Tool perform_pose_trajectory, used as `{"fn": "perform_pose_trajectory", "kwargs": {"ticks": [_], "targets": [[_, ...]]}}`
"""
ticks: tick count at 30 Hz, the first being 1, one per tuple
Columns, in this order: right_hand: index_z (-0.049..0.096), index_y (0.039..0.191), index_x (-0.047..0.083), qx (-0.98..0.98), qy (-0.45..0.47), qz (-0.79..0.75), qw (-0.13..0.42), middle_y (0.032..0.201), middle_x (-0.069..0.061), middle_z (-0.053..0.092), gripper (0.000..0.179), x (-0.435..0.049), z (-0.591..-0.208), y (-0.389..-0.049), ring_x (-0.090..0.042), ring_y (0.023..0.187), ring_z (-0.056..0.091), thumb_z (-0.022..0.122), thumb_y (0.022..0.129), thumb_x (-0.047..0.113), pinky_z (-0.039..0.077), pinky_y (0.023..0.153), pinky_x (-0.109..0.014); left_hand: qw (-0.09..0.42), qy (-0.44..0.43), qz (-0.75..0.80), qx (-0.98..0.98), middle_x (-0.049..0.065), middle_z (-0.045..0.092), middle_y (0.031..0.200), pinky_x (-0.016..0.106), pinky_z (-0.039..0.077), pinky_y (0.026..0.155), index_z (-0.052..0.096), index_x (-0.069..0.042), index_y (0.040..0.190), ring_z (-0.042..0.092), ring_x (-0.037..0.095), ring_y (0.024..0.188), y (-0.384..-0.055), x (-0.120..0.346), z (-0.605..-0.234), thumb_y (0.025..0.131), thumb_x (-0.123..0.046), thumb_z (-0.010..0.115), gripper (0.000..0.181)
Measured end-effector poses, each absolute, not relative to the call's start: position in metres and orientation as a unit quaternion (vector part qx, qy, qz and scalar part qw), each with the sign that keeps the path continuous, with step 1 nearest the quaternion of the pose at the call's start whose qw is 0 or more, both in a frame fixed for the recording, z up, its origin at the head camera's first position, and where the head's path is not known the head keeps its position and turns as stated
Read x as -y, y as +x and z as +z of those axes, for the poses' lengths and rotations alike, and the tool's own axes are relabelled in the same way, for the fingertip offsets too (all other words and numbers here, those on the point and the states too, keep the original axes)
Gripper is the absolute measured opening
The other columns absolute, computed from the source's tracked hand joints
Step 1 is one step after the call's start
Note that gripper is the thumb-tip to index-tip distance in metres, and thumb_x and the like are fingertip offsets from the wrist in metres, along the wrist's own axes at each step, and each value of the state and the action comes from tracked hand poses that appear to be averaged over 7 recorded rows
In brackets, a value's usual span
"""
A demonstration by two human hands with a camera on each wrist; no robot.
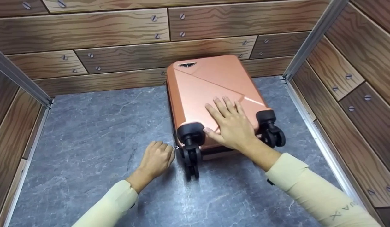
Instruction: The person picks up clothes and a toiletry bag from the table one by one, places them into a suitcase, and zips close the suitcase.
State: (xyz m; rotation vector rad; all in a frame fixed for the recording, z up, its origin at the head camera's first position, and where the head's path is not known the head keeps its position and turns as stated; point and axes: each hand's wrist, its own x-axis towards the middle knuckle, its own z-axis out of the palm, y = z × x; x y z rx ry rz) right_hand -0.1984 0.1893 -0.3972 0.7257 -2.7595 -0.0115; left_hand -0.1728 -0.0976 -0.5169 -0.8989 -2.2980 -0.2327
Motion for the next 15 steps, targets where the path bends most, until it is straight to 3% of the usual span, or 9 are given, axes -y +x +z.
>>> {"fn": "perform_pose_trajectory", "kwargs": {"ticks": [15], "targets": [[0.037, 0.155, 0.021, 0.955, 0.250, -0.005, 0.158, 0.160, -0.013, 0.035, 0.076, -0.189, -0.398, -0.196, -0.040, 0.148, 0.031, 0.038, 0.094, 0.066, 0.025, 0.116, -0.061, 0.282, -0.306, -0.094, 0.905, 0.008, 0.065, 0.065, 0.040, 0.043, 0.059, 0.057, -0.009, 0.069, 0.057, 0.030, 0.061, -0.196, 0.103, -0.513, 0.095, -0.022, 0.057, 0.029]]}}
